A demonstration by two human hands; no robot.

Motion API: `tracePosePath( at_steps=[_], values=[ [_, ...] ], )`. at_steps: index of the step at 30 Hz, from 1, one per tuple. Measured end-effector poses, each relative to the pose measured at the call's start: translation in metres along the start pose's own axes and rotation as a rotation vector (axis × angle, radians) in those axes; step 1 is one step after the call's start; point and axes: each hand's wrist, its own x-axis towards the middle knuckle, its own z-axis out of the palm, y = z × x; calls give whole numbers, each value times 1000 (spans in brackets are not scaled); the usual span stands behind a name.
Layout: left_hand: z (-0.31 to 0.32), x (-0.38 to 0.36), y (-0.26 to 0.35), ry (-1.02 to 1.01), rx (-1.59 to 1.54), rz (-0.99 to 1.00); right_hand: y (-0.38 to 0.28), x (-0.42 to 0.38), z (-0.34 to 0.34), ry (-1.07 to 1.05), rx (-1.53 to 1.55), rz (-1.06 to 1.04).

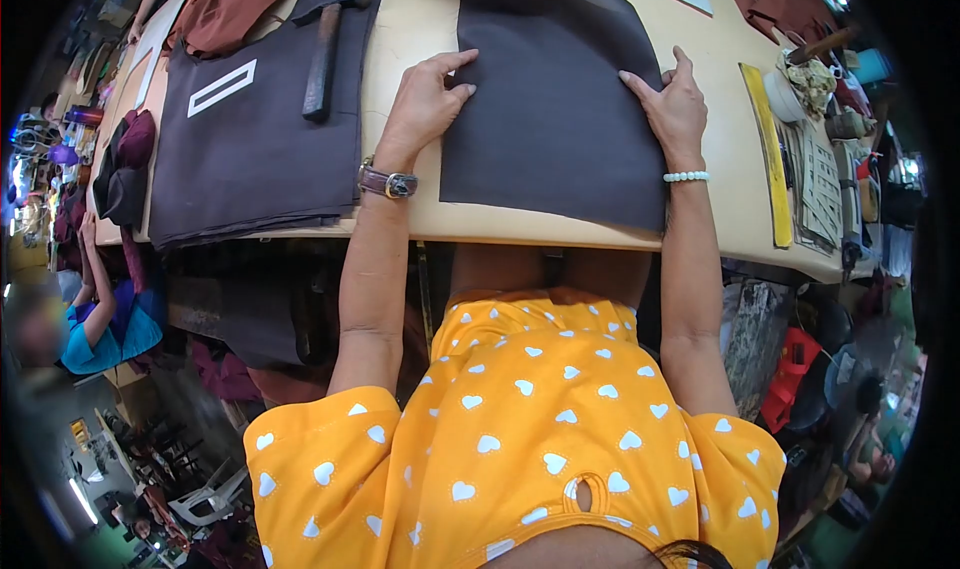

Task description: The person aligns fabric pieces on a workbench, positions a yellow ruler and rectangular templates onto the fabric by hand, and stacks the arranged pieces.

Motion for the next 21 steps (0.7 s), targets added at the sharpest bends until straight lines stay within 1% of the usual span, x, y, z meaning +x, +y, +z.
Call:
tracePosePath(
  at_steps=[2, 3, 6, 7, 10, 12, 14, 15, 18, 21],
  values=[
    [-1, -2, -5, 13, 30, 73, -2, -1, -3, -20, 12, 22],
    [3, 0, -5, 16, 37, 117, 0, -1, -2, 8, 10, -14],
    [20, -9, 26, 270, 628, 249, 7, -2, 8, 86, -11, -85],
    [27, -12, 48, 230, 605, 282, 8, -2, 9, 99, -23, -91],
    [82, -22, 82, 206, 369, 526, 6, -4, 7, 86, -20, -81],
    [119, -40, 97, 53, 220, 516, 4, -2, 7, 84, -1, -82],
    [144, -60, 103, -26, 172, 456, 6, -4, 8, 98, 17, -88],
    [147, -66, 103, -85, 327, 459, 4, -4, 6, 79, 22, -68],
    [144, -68, 106, -123, 365, 459, 5, -1, -10, 6, 263, 31],
    [142, -69, 108, -138, 383, 451, 21, -26, -38, 34, 480, -122]
  ],
)
